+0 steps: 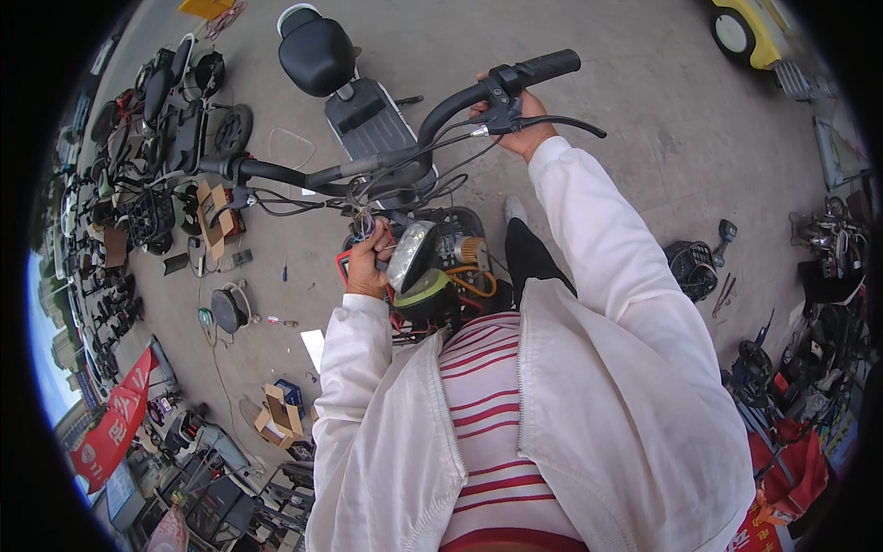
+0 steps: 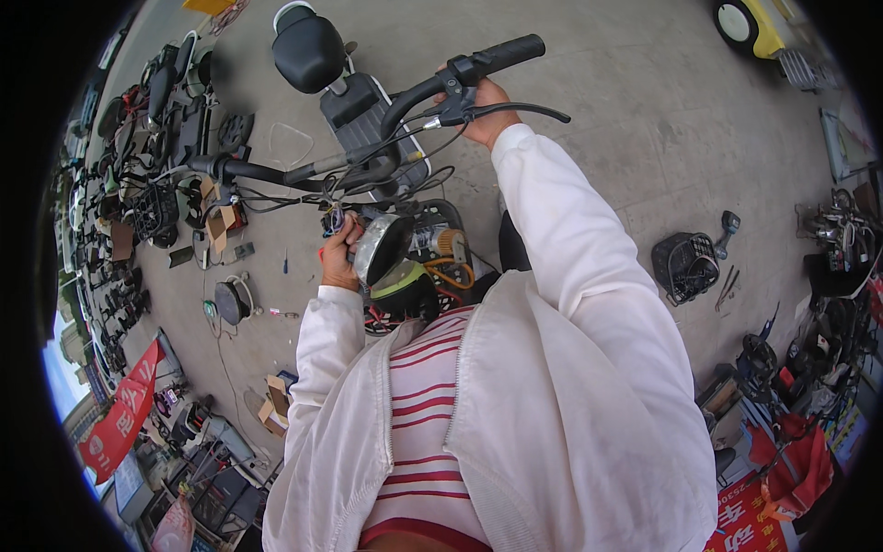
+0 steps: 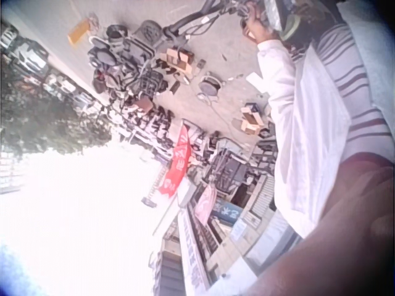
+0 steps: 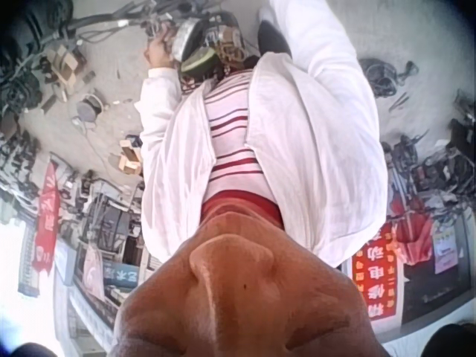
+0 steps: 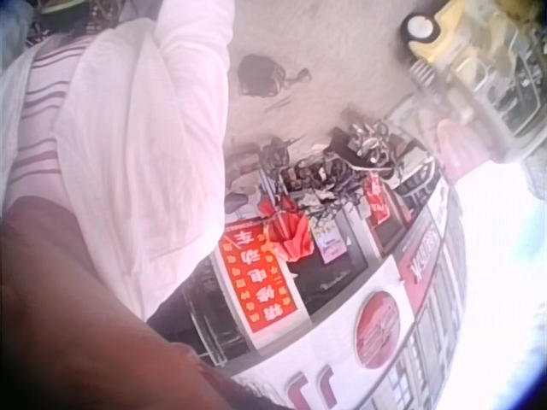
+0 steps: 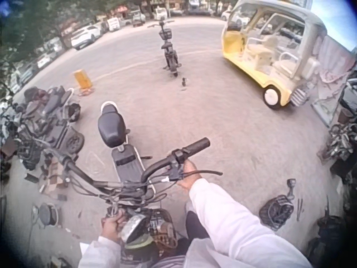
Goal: The person uses a multimeter to test continuity and voltage on exposed wires at the handlebar area of an electric scooter. They repeatedly connect and disconnect multimeter probes to different wire ends, occasionally adjusting the handlebar grip and a small black component near the wiring.
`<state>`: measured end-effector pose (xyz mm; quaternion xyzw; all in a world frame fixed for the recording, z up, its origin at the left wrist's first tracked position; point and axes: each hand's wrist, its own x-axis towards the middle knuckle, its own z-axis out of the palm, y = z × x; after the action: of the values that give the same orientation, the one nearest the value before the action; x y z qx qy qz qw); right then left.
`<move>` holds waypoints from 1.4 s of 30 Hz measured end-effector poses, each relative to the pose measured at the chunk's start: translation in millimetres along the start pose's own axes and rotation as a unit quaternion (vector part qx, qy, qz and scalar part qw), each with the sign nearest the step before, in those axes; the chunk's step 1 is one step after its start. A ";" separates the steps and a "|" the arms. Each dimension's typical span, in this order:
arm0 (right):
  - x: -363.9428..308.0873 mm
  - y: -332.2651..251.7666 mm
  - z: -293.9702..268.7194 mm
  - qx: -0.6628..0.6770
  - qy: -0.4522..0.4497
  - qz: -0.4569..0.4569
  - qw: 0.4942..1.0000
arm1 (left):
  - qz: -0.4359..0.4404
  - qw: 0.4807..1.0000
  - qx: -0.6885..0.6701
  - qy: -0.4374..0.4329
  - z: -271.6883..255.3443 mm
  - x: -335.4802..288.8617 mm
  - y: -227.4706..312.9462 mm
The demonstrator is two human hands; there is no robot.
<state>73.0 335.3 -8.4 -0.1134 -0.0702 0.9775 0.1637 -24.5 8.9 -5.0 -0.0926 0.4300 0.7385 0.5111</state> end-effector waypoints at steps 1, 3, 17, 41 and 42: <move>2.1 1.9 2.2 0.010 0.016 -0.002 1.000 | 0.002 1.000 0.004 0.001 2.3 -0.5 0.0; 3.5 5.3 1.9 0.025 0.042 -0.005 0.999 | 0.003 1.000 0.016 0.004 2.3 -0.6 0.6; 9.8 11.3 -9.7 0.053 -0.005 -0.044 0.998 | -0.003 1.000 -0.009 -0.007 -1.2 1.9 -0.5; 7.9 10.3 -1.2 0.043 0.045 -0.037 0.997 | -0.008 1.000 0.021 0.017 11.2 -4.9 0.2; 8.2 9.8 -3.3 0.040 0.048 -0.034 0.997 | -0.008 1.000 0.019 0.017 10.1 -4.3 -0.2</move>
<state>63.3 329.2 -14.9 -0.1513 -0.0269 0.9667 0.2046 -19.3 13.3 3.6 -0.0983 0.4517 0.7245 0.5113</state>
